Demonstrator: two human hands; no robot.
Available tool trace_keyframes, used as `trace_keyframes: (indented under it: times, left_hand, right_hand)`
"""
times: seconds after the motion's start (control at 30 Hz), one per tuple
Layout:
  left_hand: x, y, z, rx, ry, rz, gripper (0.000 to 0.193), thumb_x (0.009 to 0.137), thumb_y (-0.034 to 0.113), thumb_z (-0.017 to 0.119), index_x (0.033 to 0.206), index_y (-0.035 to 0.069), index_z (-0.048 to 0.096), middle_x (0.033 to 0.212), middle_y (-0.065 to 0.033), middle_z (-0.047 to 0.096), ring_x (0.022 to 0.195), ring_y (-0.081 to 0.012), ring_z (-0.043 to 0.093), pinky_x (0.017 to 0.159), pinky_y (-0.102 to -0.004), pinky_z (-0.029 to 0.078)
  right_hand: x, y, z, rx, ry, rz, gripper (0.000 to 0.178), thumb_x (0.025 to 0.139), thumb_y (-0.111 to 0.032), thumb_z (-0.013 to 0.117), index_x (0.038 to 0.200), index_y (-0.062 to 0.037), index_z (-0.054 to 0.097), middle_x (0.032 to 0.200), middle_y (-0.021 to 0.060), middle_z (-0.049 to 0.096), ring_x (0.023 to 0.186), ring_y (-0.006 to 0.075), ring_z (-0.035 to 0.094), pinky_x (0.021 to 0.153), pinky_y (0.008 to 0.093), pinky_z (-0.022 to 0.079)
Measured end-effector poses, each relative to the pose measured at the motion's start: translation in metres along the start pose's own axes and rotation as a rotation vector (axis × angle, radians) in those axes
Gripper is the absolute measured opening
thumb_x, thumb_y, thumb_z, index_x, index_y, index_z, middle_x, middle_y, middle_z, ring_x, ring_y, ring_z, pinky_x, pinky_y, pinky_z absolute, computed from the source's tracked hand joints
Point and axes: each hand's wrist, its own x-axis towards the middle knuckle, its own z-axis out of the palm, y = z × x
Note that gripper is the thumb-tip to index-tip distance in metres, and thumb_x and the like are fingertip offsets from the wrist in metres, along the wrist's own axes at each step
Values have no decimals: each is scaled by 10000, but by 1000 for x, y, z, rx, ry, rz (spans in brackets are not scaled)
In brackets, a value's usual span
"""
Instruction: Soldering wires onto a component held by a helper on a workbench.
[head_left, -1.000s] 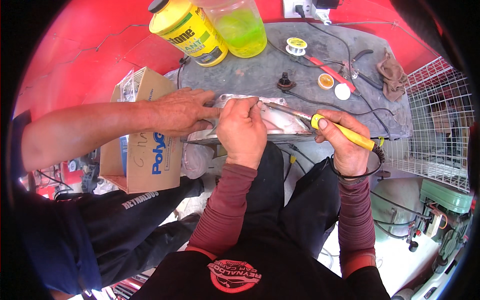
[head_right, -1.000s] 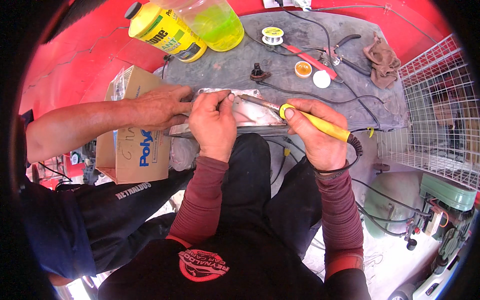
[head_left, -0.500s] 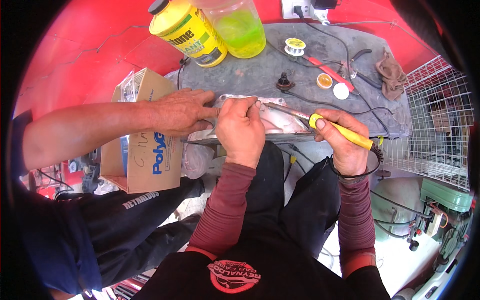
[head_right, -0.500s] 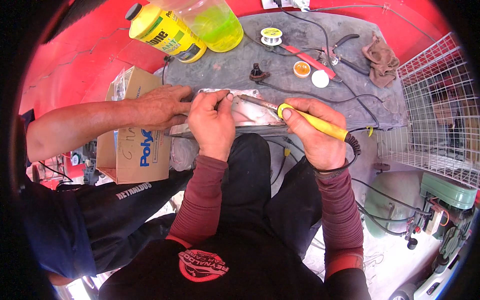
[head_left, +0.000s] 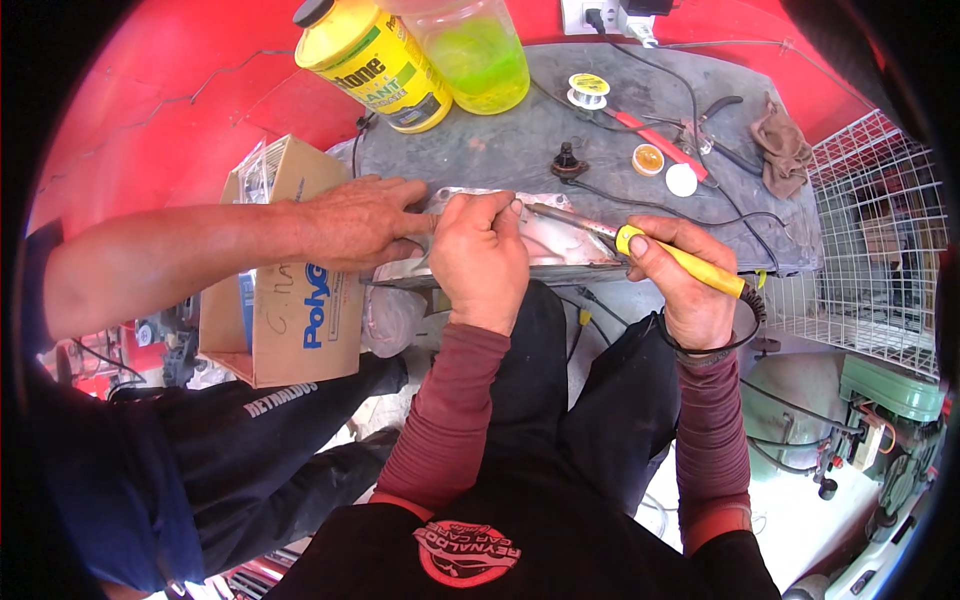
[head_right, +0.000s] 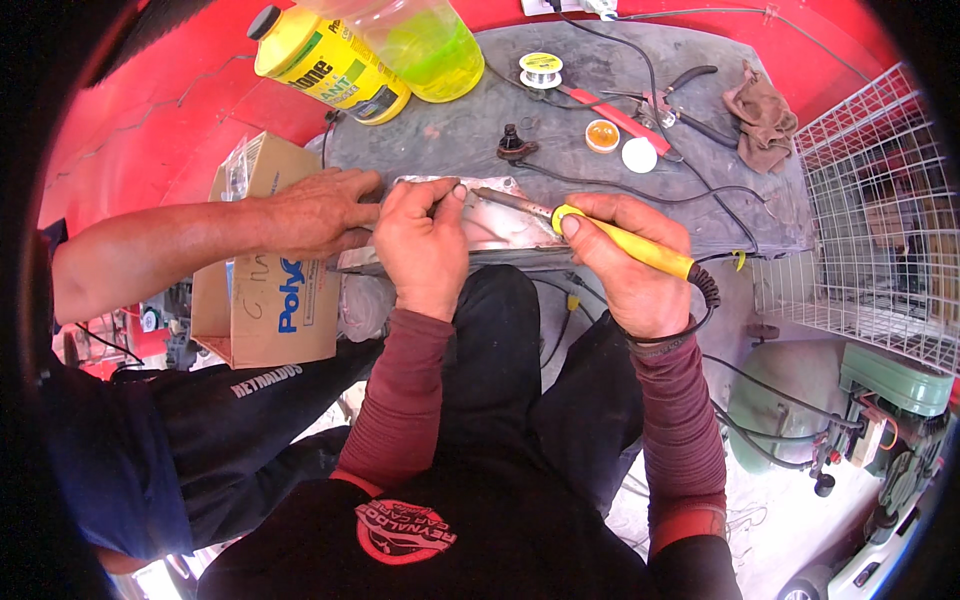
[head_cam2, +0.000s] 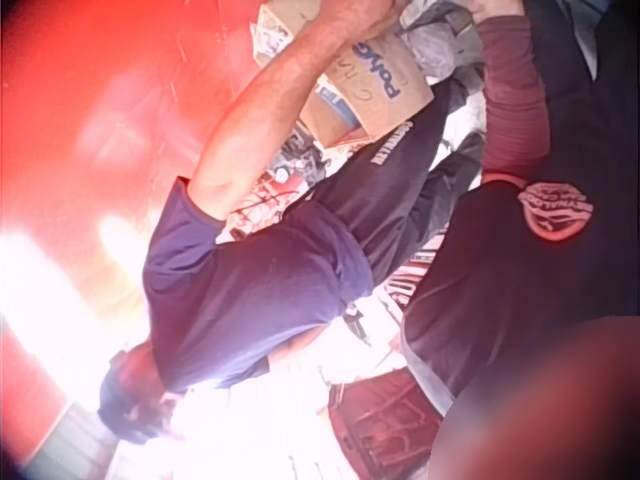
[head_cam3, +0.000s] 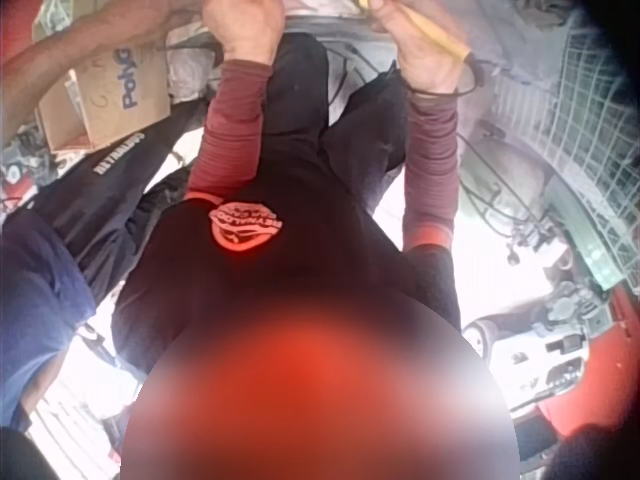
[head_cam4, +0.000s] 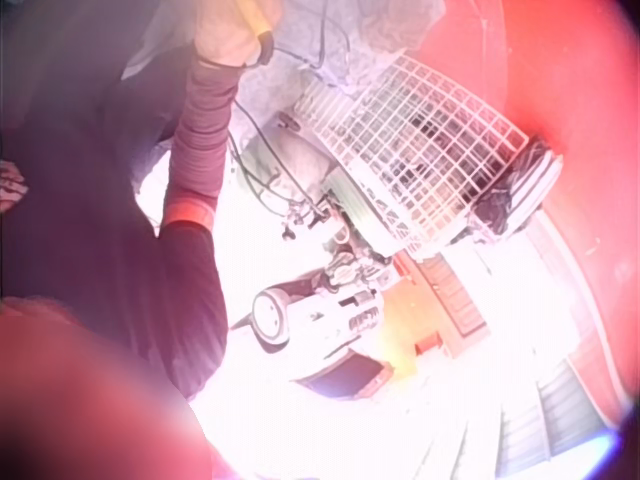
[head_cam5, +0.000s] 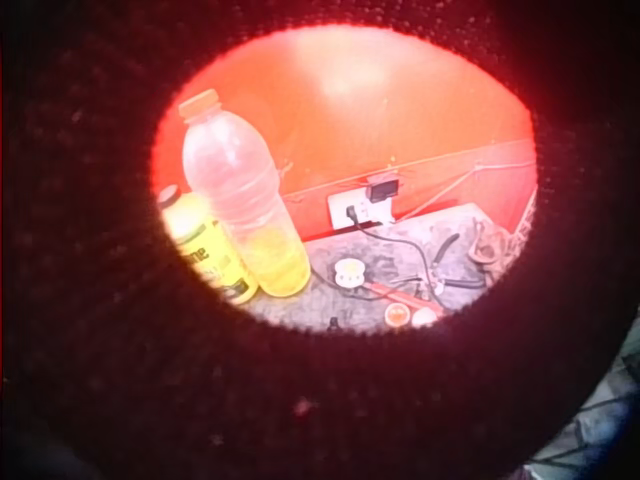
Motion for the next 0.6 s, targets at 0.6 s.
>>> trace_keyframes:
  times: [0.6]
  left_hand:
    - [2,0,-3,-39,-27,-43,122,835,92,761,952,61,777,878,-114,676,814,-320,679,720,-411,532]
  right_hand:
    - [1,-1,0,-10,-6,-22,267,922,-112,735,1119,67,718,949,110,740,718,139,672,675,259,547]
